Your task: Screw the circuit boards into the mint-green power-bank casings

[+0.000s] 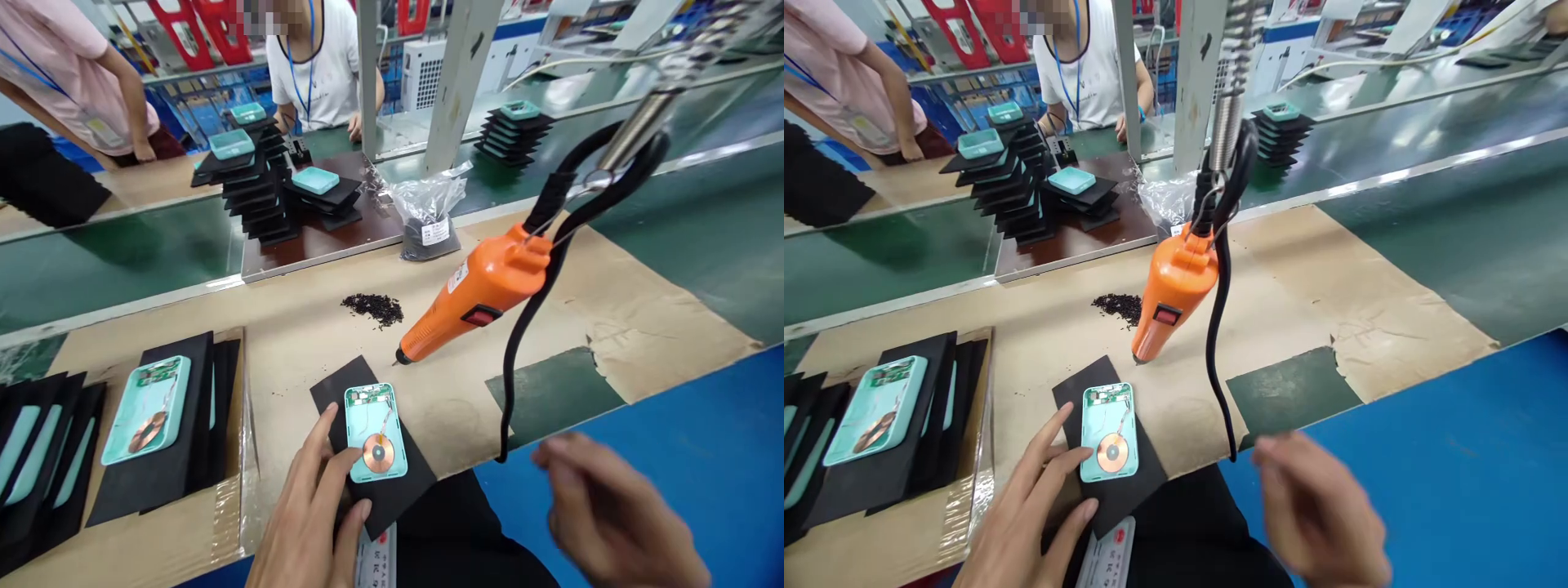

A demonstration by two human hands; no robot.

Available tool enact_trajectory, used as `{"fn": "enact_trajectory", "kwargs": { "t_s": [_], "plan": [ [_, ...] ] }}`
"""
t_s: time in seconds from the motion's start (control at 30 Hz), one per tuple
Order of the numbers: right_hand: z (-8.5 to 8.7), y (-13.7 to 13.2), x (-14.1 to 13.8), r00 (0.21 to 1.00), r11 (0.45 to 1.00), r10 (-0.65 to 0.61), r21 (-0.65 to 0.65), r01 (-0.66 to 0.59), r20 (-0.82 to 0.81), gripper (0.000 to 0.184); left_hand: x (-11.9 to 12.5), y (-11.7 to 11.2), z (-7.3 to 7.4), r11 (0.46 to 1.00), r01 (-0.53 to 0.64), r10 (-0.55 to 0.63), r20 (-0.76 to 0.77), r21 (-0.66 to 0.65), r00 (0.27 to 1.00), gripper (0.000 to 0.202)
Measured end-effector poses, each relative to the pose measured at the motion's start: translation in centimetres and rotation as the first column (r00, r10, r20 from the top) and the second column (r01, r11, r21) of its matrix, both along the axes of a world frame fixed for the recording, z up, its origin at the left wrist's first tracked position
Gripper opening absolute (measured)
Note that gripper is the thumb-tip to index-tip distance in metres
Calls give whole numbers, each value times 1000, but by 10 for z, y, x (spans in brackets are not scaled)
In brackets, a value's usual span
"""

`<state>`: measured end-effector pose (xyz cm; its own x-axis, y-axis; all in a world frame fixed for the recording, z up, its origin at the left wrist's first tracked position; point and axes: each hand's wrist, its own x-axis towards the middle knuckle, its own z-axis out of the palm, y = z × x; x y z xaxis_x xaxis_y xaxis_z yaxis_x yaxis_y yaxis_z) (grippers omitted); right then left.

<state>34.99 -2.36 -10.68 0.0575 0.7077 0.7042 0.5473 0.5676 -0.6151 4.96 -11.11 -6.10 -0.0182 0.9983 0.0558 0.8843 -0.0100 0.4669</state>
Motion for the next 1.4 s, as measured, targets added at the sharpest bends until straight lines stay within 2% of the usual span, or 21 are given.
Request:
{"fn": "enact_trajectory", "kwargs": {
  "t_s": [0.07, 0.1, 0.17, 0.27, 0.33, 0.4, 0.5, 0.63, 0.7, 0.83, 0.9, 1.0, 1.1, 1.17, 1.27, 1.4],
  "plan": [
    [11, -27, -21, 953, 967, 246, -114, -228, 176, 31, -5, -4, -2, 999, 46, -46, 1, 28, 999, 38],
    [17, -36, -33, 922, 941, 315, -200, -273, 226, 33, -10, -4, -4, 997, 60, -60, -11, 51, 998, 41],
    [26, -41, -58, 853, 884, 418, -354, -305, 311, 43, -19, -3, -10, 995, 48, -44, -49, 89, 998, 49],
    [28, -27, -82, 760, 820, 514, -487, -299, 398, 71, -32, 3, -17, 997, 7, -3, -58, 71, 998, 64],
    [24, -12, -88, 715, 803, 554, -499, -325, 426, 69, -37, 10, -19, 999, 30, -30, 5, 13, 1000, 75],
    [21, -2, -91, 704, 802, 566, -482, -352, 428, 54, -41, 19, -19, 997, 68, -64, 94, -46, 994, 85],
    [17, 5, -97, 739, 823, 538, -442, -357, 405, 38, -45, 36, -18, 990, 100, -82, 178, -99, 981, 101],
    [13, 3, -107, 800, 871, 461, -368, -325, 384, 34, -55, 51, -18, 984, 130, -108, 171, -123, 979, 112],
    [10, 2, -110, 832, 894, 425, -307, -325, 356, 30, -62, 55, -16, 979, 153, -136, 128, -131, 982, 105],
    [3, 2, -107, 862, 904, 420, -216, -369, 283, 20, -70, 77, 3, 982, 186, -184, 38, -43, 982, 68],
    [2, 2, -102, 854, 892, 449, -194, -409, 262, 20, -64, 104, 16, 988, 157, -157, 9, 2, 988, 49],
    [6, 0, -94, 800, 850, 526, -207, -485, 288, 31, -46, 160, 28, 997, 77, -79, -65, -21, 995, 31],
    [10, -6, -86, 725, 807, 589, -303, -507, 358, 48, -30, 211, 27, 999, 19, -23, -115, -37, 993, 29],
    [11, -11, -82, 689, 796, 603, -351, -493, 402, 55, -23, 233, 21, 999, 13, -18, -121, -47, 992, 28],
    [7, -18, -77, 683, 807, 589, -357, -471, 431, 46, -19, 246, 12, 998, 16, -23, -128, -58, 991, 23],
    [3, -22, -76, 707, 819, 572, -346, -458, 416, 39, -19, 248, 9, 998, 26, -32, -129, -51, 991, 20]
  ]
}}
